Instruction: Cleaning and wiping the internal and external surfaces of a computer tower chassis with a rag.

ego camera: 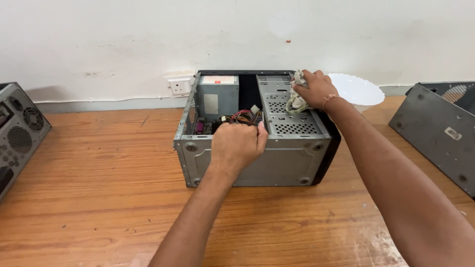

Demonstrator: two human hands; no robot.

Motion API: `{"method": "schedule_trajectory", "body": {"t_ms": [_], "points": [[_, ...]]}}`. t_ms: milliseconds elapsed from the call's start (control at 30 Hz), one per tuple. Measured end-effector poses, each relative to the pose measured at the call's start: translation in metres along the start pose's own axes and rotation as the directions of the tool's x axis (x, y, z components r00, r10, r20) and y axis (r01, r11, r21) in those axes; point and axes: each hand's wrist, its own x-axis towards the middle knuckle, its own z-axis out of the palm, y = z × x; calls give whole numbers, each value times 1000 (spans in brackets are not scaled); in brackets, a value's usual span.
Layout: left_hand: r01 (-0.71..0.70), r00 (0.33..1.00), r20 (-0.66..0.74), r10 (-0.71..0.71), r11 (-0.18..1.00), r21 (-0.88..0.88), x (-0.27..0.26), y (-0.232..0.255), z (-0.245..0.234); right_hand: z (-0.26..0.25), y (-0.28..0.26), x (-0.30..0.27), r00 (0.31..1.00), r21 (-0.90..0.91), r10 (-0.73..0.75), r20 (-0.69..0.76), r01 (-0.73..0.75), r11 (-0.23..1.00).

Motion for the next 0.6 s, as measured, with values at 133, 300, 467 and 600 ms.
{"method": "schedule_trajectory", "body": {"t_ms": [133,300,467,600], "points": [[-18,997,-71,18,1000,2,-3,-3,0,3,-2,-3,1000,-59,-22,-7,21,998],[13,997,-74,-12,1000,17,-2,2,-2,-19,-15,-43,999,-64,-39,21,40,997],[42,998,-51,-42,999,-8,-2,4,-3,-53,-37,-106,993,-36,-104,58,107,994],[52,995,-78,-54,998,-25,-5,5,-5,-64,-42,-138,982,-81,-170,75,176,981]]}}
